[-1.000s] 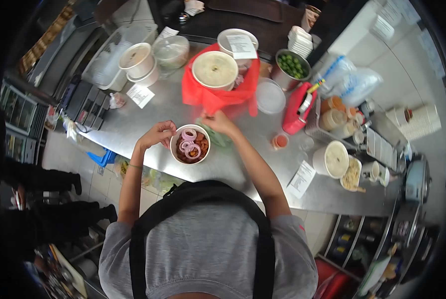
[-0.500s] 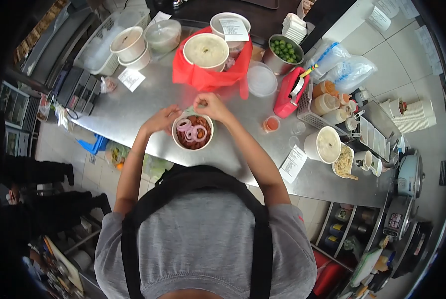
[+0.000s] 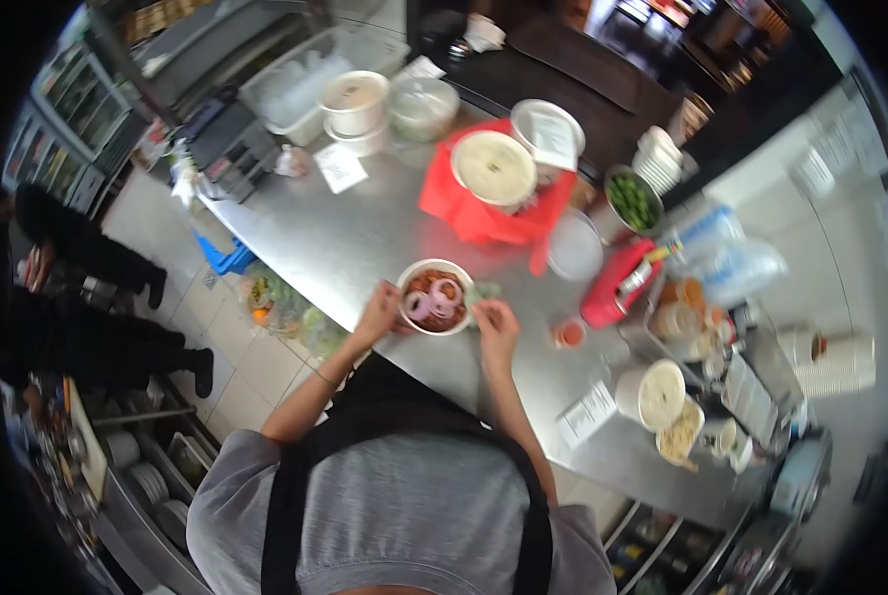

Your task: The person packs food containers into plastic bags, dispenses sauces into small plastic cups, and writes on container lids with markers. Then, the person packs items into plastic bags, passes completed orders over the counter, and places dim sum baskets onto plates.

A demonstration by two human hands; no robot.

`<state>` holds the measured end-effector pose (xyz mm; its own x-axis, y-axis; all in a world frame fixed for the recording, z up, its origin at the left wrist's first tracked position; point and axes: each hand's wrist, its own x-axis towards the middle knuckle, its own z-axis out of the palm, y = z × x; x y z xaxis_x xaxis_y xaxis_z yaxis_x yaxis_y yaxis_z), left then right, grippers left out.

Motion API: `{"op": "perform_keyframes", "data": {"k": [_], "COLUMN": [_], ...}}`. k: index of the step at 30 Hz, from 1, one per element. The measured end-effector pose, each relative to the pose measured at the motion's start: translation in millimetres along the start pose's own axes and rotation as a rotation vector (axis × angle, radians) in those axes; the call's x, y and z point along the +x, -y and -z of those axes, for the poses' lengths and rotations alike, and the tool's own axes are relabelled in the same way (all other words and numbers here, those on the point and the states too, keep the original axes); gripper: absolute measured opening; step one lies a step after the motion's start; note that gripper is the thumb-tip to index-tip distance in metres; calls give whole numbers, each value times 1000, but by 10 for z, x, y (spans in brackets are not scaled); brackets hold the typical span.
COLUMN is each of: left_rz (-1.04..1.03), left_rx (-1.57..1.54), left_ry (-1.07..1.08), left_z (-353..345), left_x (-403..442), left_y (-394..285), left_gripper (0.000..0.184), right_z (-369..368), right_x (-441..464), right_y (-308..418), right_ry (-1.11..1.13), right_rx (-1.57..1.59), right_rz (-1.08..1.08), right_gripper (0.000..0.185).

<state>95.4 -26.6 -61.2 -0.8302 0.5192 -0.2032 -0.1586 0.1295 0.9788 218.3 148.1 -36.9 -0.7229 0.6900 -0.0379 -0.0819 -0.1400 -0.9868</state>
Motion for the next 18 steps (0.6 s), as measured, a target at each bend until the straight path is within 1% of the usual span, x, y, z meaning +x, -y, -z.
{"op": "perform_keyframes", "data": {"k": [1,2,3,5,7,8,9,10,11,12,13,14,15,17,18], "left_rz": [144,232,174,239,60,-379,-439,-706,-693,-732,-656,-558,-511,-498,-537], "left_rx": [-180,-248,-218,27,517,672,768,942,1085,1221,1450,1613,1703,1821,1845], "left_ry": [33,70,57,304,211,51,-233,-473,-679,-748,-752,-750,-672,-535,-453], "left_z": [-58,-77,-75,266,770,1111,1374,1700,1910,2241,2530,2734,2900,3070,3158], "left_x": [-74,-85,-118,84,493,819,1041,1327,1517,1803,2051,2288,2501,2788,2922], "left_y": [-141,-188,-286,-457,-733,-717,-969,-1223,-1531,-1658,-1744,-1782,-1784,-1781,-1768], "left_gripper": [22,22,27,29,19,12,16,15,9,9,10,11,15,21,21], "right_z": [-22,26,89,217,415,530,594,571,520,469,428,398,386,382,398], "right_x": [-80,-106,-78,42,241,357,457,518,553,581,593,593,595,611,576], "right_y": [56,40,30,37,103,96,79,109,194,272,325,366,373,316,298], "right_ry": [-42,-20,-5,-122,-243,-251,-261,-317,-374,-432,-450,-469,-489,-558,-580], "right_rx": [5,-28,-61,-6,-77,-168,-259,-322,-385,-449,-450,-451,-453,-352,-314], "right_rz": [-12,-44,-73,13,109,182,256,272,288,304,297,293,289,328,329], "right_gripper": [11,10,9,5,12,17,24,28,31,35,36,36,37,35,35]}}
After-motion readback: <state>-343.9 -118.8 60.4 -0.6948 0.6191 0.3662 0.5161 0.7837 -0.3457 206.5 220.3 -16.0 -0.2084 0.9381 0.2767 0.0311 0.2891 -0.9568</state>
